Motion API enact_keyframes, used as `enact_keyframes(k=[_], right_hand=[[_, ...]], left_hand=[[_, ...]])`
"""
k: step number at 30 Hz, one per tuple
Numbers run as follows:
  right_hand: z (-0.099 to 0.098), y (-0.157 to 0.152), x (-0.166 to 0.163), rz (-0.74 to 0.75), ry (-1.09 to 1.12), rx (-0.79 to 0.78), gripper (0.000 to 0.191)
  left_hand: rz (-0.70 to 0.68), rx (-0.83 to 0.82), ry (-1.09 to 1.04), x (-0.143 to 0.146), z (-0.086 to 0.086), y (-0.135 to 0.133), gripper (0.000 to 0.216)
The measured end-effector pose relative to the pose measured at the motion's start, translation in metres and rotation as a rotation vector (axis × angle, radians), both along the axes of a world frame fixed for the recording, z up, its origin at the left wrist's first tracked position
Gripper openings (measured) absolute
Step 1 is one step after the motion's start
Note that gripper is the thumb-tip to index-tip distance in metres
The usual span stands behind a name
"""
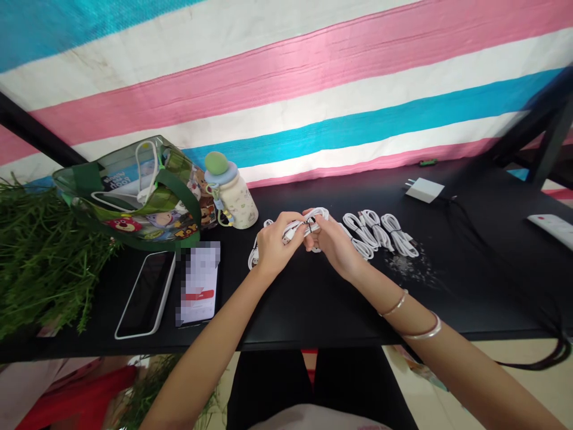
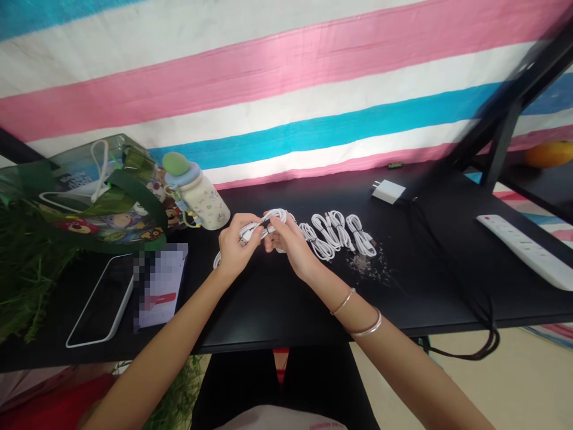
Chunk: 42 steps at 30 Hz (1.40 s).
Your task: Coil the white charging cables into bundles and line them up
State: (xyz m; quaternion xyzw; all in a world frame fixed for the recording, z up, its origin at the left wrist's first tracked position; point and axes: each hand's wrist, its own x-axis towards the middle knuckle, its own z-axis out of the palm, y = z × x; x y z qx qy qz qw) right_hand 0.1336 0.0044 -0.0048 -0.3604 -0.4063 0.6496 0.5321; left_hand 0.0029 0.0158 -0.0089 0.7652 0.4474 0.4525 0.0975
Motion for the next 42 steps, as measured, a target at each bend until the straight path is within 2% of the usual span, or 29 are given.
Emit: enact_keyframes(k=[5, 12, 21, 25, 29, 34, 37, 42], right_hand=[[-0.001, 0.002, 0.003, -0.088, -0.05, 0.073, 0.042], [-0.004, 0.004, 0.003, -0.201, -0.129, 0.18, 0.035], [-0.006, 0.007, 0.006, -0.254, -0.278, 0.287, 0.035], [-0.006, 0.009, 0.009, -0.219, -0.27, 0.245, 0.039], [-0.006, 0.012, 0.015, -0.335, -0.262, 0.246, 0.033], [-0.006, 0.014, 0.021, -0.515, -0.366, 0.308, 0.013], [-0.004, 0.012, 0.02, -0.52, -0.454, 0.385, 0.006], [0.0, 0.005, 0.018, -0.493, -0.666, 0.482, 0.011]], left_hand=[[0.011, -0.061, 0.022, 0.0, 0.003, -0.001, 0.014], [0.052, -0.195, 0.162, 0.001, 0.012, -0.005, 0.024], [0.099, -0.134, 0.171, 0.0, 0.015, -0.002, 0.012], [0.105, -0.252, 0.134, 0.0, 0.013, 0.001, 0.014], [0.145, -0.371, 0.118, 0.0, 0.014, 0.003, 0.024], [0.275, -0.471, 0.323, 0.003, 0.021, 0.001, 0.025], [0.298, -0.506, 0.435, 0.003, 0.024, 0.001, 0.025], [0.329, -0.48, 0.563, 0.0, 0.022, 0.002, 0.024]])
